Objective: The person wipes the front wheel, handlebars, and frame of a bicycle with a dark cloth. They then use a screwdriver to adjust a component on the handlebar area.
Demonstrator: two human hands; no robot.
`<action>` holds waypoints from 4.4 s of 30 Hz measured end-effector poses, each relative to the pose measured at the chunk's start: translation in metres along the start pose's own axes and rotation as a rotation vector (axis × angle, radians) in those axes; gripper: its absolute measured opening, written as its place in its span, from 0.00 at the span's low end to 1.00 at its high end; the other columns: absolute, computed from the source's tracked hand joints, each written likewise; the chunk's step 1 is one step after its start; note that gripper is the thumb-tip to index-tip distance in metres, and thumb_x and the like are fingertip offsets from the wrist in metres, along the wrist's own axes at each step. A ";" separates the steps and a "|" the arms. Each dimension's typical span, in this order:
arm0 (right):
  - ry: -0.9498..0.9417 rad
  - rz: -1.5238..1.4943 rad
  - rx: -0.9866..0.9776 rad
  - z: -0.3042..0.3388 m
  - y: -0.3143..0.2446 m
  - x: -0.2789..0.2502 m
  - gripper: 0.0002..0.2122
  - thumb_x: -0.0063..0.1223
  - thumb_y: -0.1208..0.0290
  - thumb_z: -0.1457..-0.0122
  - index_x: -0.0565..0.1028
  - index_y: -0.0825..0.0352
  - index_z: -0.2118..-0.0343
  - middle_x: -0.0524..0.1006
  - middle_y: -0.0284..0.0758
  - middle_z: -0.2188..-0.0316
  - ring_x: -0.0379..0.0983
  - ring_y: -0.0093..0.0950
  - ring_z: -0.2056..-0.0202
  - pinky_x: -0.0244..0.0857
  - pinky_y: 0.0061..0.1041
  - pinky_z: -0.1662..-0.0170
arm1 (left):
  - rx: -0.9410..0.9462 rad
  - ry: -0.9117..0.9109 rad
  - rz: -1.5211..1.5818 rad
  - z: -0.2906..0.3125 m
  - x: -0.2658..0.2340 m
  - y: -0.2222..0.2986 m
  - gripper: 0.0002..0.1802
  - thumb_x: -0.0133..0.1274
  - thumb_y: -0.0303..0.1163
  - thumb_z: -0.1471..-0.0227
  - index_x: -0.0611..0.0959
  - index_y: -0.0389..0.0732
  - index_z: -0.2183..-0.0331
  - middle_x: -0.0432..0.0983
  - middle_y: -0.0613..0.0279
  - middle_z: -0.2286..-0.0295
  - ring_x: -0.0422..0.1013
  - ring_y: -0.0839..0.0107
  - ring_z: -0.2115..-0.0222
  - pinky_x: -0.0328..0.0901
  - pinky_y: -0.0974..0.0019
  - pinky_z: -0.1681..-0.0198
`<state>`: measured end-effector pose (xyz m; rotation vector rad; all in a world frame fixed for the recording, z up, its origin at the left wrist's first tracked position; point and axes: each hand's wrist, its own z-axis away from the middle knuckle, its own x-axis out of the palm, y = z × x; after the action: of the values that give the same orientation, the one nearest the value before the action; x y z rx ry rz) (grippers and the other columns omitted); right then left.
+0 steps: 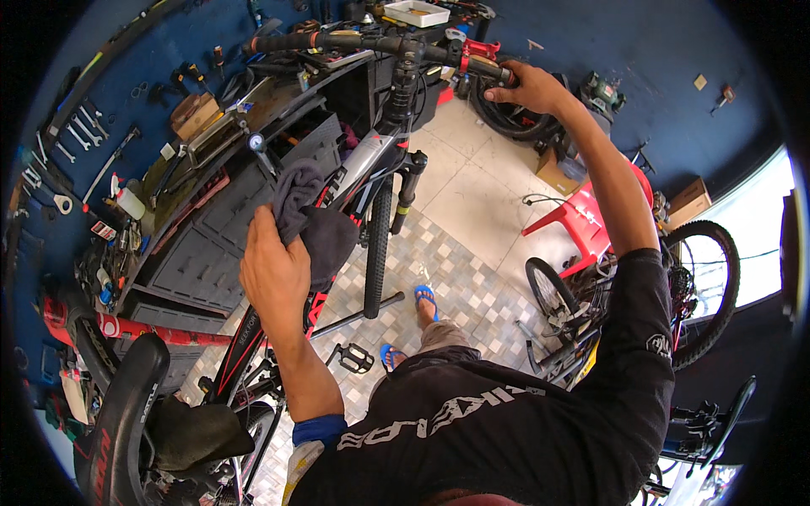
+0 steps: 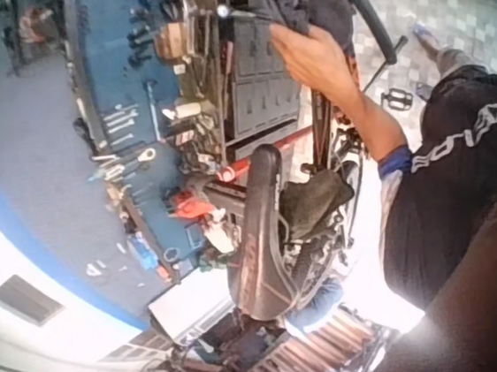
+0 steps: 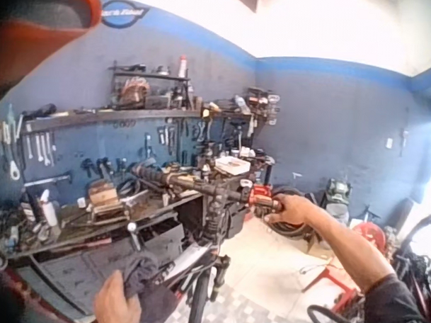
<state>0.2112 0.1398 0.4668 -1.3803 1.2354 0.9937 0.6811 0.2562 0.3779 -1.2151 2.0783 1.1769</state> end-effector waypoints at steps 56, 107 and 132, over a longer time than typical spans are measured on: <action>0.096 -0.205 -0.098 -0.021 0.026 0.020 0.29 0.48 0.46 0.32 0.73 0.67 0.40 0.78 0.49 0.46 0.74 0.43 0.43 0.65 0.34 0.42 | -0.170 -0.116 0.087 -0.001 -0.007 0.002 0.16 0.53 0.31 0.53 0.77 0.36 0.60 0.79 0.39 0.63 0.77 0.38 0.65 0.71 0.38 0.62; 0.027 0.123 -0.224 -0.049 0.052 0.030 0.28 0.54 0.55 0.33 0.67 0.66 0.35 0.78 0.49 0.47 0.76 0.37 0.46 0.66 0.41 0.45 | -0.054 0.064 0.101 0.001 0.019 -0.008 0.27 0.55 0.28 0.54 0.79 0.26 0.50 0.80 0.40 0.65 0.80 0.48 0.66 0.73 0.49 0.63; 0.009 0.078 -0.244 -0.051 0.063 0.025 0.29 0.54 0.50 0.33 0.67 0.65 0.36 0.79 0.45 0.49 0.77 0.39 0.50 0.68 0.36 0.49 | -0.061 0.063 0.132 0.000 0.017 -0.006 0.27 0.54 0.27 0.53 0.79 0.26 0.50 0.80 0.38 0.66 0.80 0.47 0.66 0.73 0.50 0.61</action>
<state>0.1508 0.0860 0.4421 -1.5337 1.2132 1.2259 0.6774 0.2464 0.3627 -1.1718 2.2130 1.2847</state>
